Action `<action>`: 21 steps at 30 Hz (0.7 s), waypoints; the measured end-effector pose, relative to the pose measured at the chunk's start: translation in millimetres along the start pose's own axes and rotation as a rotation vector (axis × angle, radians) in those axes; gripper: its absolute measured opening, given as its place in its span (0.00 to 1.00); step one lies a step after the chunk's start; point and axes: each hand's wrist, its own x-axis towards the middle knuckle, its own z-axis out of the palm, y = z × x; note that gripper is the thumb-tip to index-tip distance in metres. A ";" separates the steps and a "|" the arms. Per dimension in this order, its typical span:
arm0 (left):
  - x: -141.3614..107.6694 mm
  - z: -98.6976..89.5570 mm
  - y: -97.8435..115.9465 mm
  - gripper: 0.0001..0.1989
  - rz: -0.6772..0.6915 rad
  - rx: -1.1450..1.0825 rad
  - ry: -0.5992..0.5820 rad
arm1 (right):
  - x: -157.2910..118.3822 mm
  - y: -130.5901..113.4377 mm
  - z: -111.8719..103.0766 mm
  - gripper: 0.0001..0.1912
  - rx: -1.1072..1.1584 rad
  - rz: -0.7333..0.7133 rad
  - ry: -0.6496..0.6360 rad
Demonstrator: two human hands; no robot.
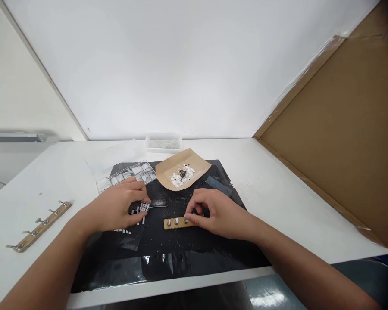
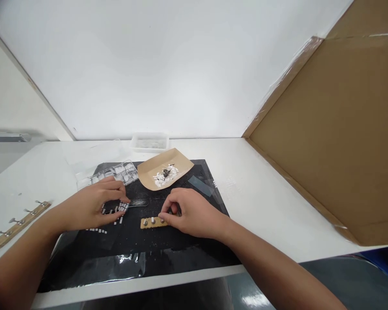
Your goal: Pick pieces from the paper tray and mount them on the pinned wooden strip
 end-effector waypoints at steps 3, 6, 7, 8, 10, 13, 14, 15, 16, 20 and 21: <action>-0.6 1.3 -4.2 0.14 -0.031 0.023 -0.030 | 0.2 0.1 -2.3 0.11 0.002 0.012 0.088; -0.6 1.9 -4.0 0.18 -0.054 0.038 -0.053 | 1.2 1.6 -4.2 0.13 -0.009 0.032 0.164; -0.7 1.9 -3.8 0.18 -0.066 0.043 -0.053 | 1.5 2.2 -4.6 0.12 -0.016 0.038 0.178; -0.9 1.9 -3.6 0.19 -0.078 0.048 -0.049 | 1.8 3.0 -4.8 0.12 -0.025 0.041 0.188; -1.5 1.8 -4.2 0.20 -0.095 0.054 -0.037 | 2.0 4.2 -4.8 0.11 -0.038 0.040 0.197; -2.2 1.9 -7.0 0.21 -0.103 0.048 -0.031 | 1.8 5.5 -3.7 0.10 -0.046 0.031 0.193; -2.3 2.1 -8.0 0.20 -0.107 0.042 -0.030 | 1.7 5.6 -3.4 0.10 -0.046 0.030 0.191; -2.4 2.1 -8.9 0.19 -0.113 0.035 -0.028 | 1.7 5.7 -3.1 0.10 -0.046 0.030 0.192; -2.3 2.1 -9.6 0.18 -0.119 0.026 -0.026 | 1.7 5.8 -2.8 0.10 -0.046 0.030 0.194; -1.5 -0.1 -9.5 0.11 -0.111 -0.020 -0.005 | 1.9 6.1 -2.3 0.09 -0.037 0.019 0.212; -1.3 -1.4 -8.9 0.11 -0.095 -0.040 0.006 | 2.0 6.4 -2.0 0.09 -0.034 0.015 0.216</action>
